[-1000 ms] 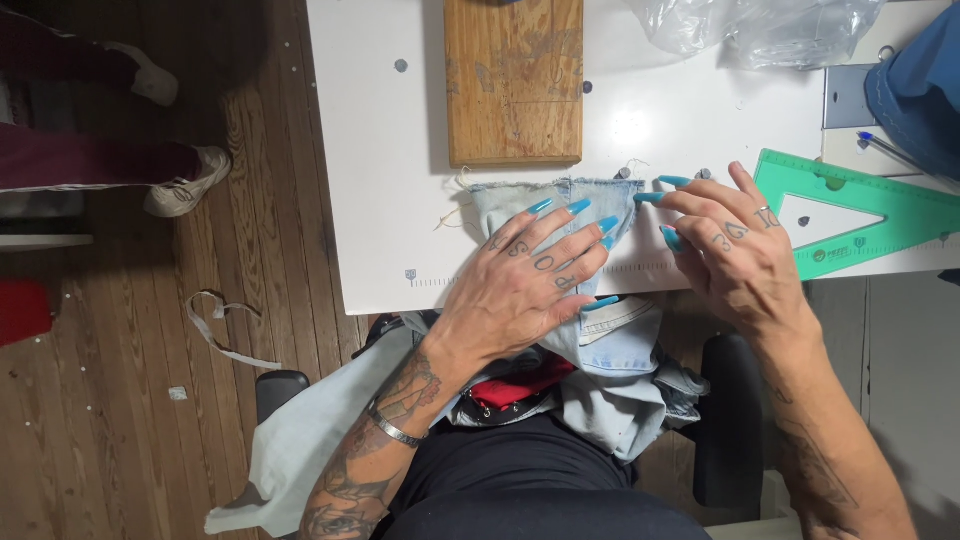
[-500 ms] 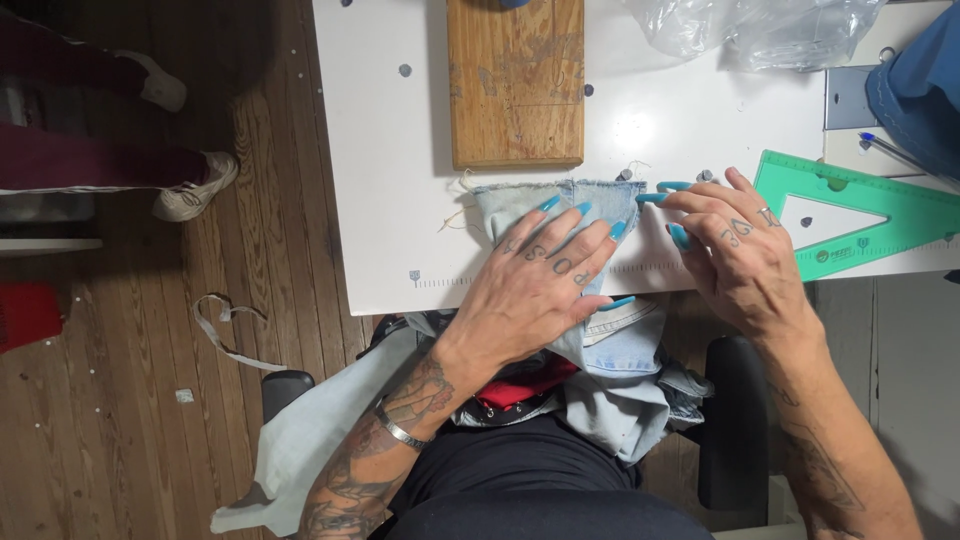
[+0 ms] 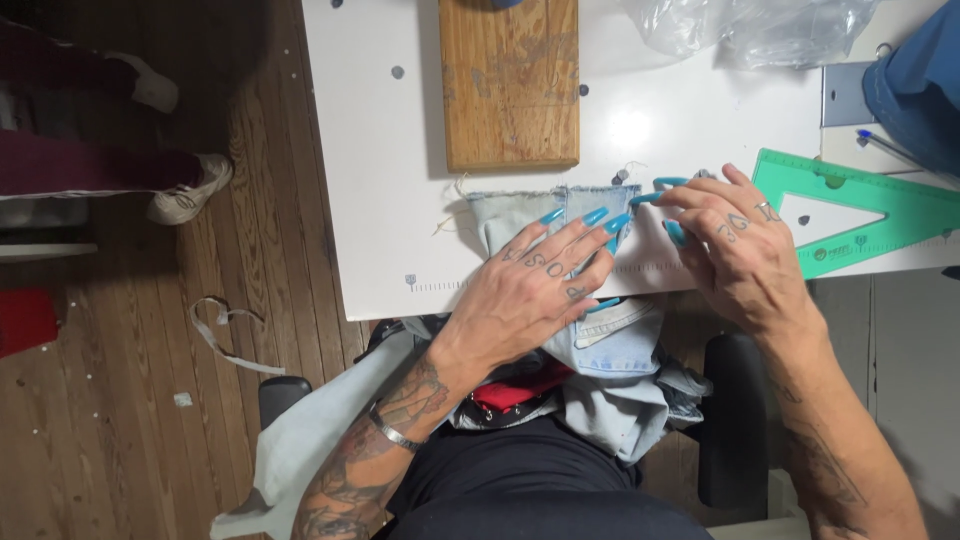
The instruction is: Measuring and aligning denim fabric using a triangle ruler on a workshop table
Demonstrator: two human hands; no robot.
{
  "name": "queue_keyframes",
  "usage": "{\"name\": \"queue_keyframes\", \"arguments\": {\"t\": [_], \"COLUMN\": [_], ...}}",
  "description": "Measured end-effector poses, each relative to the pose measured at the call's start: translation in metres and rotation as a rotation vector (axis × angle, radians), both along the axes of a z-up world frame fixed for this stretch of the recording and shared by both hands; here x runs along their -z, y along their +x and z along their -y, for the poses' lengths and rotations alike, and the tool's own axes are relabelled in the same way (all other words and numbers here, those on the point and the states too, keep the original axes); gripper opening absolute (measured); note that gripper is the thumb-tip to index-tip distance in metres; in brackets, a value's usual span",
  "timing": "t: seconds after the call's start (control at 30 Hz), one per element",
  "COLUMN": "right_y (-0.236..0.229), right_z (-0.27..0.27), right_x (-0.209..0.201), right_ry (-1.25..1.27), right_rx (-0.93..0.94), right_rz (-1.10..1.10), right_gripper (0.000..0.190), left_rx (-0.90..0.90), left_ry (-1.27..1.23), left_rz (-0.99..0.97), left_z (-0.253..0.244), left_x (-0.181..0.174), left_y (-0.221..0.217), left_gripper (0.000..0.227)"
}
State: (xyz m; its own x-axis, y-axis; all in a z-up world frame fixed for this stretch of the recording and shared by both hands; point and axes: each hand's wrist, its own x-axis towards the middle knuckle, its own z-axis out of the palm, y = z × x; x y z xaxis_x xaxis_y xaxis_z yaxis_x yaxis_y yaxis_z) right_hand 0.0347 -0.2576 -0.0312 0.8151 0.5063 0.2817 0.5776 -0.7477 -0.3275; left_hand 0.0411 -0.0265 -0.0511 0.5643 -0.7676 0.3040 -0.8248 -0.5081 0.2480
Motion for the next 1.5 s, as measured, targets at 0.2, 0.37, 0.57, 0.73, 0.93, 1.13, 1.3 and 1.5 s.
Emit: {"name": "queue_keyframes", "arguments": {"t": [0.2, 0.37, 0.57, 0.73, 0.93, 1.13, 1.3, 1.5], "right_y": [-0.002, 0.006, 0.044, 0.040, 0.035, 0.042, 0.044, 0.047], "right_z": [0.003, 0.025, 0.006, 0.006, -0.011, -0.013, -0.018, -0.019], "right_x": [-0.003, 0.004, -0.005, -0.010, -0.006, 0.004, 0.001, 0.003], "right_ry": [0.069, -0.283, -0.474, -0.304, -0.179, -0.317, -0.372, -0.402], "right_rx": [0.041, 0.352, 0.371, 0.217, 0.099, 0.062, 0.077, 0.065], "right_rz": [-0.052, 0.125, -0.159, -0.366, -0.536, -0.420, -0.416, -0.423], "right_gripper": [0.016, 0.016, 0.021, 0.017, 0.025, 0.019, 0.018, 0.020], "left_rx": [-0.014, -0.018, 0.002, 0.012, 0.010, 0.000, -0.014, -0.020], "left_ry": [-0.019, -0.003, 0.019, 0.007, 0.007, -0.060, -0.088, -0.097], "left_rz": [-0.013, -0.073, -0.113, -0.041, 0.021, 0.009, -0.019, -0.051], "left_z": [0.001, 0.002, 0.004, 0.005, 0.002, 0.001, 0.000, -0.002], "left_x": [0.004, 0.002, 0.002, 0.005, 0.009, 0.013, 0.017, 0.018], "left_y": [-0.001, -0.001, 0.001, 0.001, -0.001, 0.000, 0.000, 0.001], "left_gripper": [0.038, 0.043, 0.048, 0.046, 0.045, 0.046, 0.044, 0.042]}}
